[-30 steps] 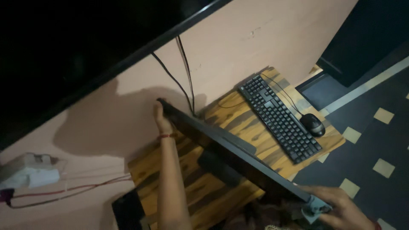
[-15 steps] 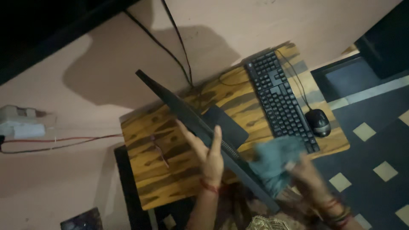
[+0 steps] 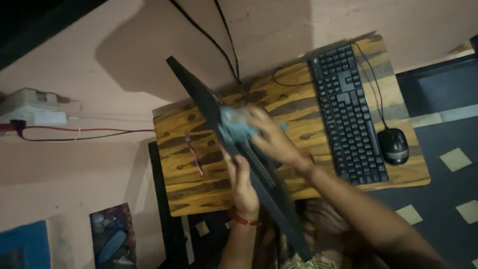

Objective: The person cleans a computer keyboard using a brush and then wipes the top and bottom of a laptop with a cloth.

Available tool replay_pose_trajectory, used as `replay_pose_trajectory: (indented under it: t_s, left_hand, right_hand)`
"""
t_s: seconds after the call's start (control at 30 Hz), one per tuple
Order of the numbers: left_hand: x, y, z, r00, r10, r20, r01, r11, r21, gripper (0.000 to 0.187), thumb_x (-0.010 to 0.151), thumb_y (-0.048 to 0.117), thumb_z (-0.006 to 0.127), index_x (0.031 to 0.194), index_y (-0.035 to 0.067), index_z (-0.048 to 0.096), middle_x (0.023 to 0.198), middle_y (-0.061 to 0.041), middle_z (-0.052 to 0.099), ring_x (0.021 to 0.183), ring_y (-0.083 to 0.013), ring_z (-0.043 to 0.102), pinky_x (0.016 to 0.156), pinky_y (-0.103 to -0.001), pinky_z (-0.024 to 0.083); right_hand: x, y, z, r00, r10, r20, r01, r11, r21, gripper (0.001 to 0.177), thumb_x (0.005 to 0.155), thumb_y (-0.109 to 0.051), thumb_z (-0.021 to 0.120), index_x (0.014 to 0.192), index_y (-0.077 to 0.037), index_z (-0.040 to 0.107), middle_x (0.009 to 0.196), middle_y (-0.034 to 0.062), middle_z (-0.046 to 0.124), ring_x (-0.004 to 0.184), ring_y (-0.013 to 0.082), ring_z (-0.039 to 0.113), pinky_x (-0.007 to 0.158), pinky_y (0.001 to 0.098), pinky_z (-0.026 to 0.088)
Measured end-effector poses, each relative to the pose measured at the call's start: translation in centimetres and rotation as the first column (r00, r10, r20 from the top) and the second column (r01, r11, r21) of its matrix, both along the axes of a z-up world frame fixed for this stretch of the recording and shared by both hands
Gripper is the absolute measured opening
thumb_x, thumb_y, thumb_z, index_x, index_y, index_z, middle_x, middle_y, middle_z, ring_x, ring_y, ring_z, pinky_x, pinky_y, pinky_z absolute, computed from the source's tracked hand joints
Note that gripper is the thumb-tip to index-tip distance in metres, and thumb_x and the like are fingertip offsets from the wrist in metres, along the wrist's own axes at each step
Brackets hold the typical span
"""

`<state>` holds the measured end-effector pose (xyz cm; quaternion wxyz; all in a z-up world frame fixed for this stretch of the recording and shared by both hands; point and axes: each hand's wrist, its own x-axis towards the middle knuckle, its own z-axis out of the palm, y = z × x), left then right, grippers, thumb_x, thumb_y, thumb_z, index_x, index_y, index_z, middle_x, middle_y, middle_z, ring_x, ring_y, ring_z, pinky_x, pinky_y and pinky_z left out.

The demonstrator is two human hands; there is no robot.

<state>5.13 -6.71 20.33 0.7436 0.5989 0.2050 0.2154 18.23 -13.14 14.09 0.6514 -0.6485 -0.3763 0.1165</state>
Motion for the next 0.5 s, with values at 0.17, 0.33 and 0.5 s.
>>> replay_pose_trajectory:
  t_s: [0.17, 0.33, 0.5]
  left_hand:
    - [0.1, 0.3, -1.4, 1.0, 0.018, 0.007, -0.018, 0.998, -0.062, 0.069, 0.11, 0.022, 0.042, 0.168, 0.008, 0.008, 0.135, 0.001, 0.045, 0.101, -0.0082, 0.042, 0.101, -0.025, 0.038]
    - [-0.3, 0.2, -2.6, 0.997, 0.068, 0.039, -0.065, 0.995, -0.07, 0.07, 0.111, 0.026, 0.042, 0.17, 0.009, 0.008, 0.101, 0.001, 0.041, 0.09, -0.0092, 0.042, 0.09, -0.022, 0.041]
    - [0.4, -0.4, -1.0, 0.996, 0.057, 0.07, -0.05, 0.993, -0.107, 0.066, 0.112, 0.026, 0.039, 0.169, 0.006, 0.013, 0.114, -0.002, 0.047, 0.094, -0.0097, 0.047, 0.091, -0.024, 0.043]
  right_hand:
    - [3.4, 3.1, -0.4, 0.997, -0.003, 0.076, -0.009, 0.987, 0.163, 0.042, 0.095, -0.007, 0.05, 0.135, -0.004, 0.061, 0.132, 0.0129, 0.061, 0.13, 0.03, 0.054, 0.116, 0.0491, 0.043]
    - [-7.1, -9.0, -1.5, 0.996, 0.028, 0.081, -0.03, 0.999, 0.019, 0.038, 0.1, -0.019, 0.05, 0.132, -0.01, 0.066, 0.126, 0.0092, 0.062, 0.117, 0.0229, 0.056, 0.101, 0.0416, 0.046]
    - [-15.6, -16.2, -2.3, 0.995, -0.095, 0.034, 0.1, 0.982, -0.163, 0.039, 0.088, -0.019, 0.063, 0.125, -0.017, 0.074, 0.135, 0.0089, 0.069, 0.137, 0.0299, 0.053, 0.119, 0.0574, 0.027]
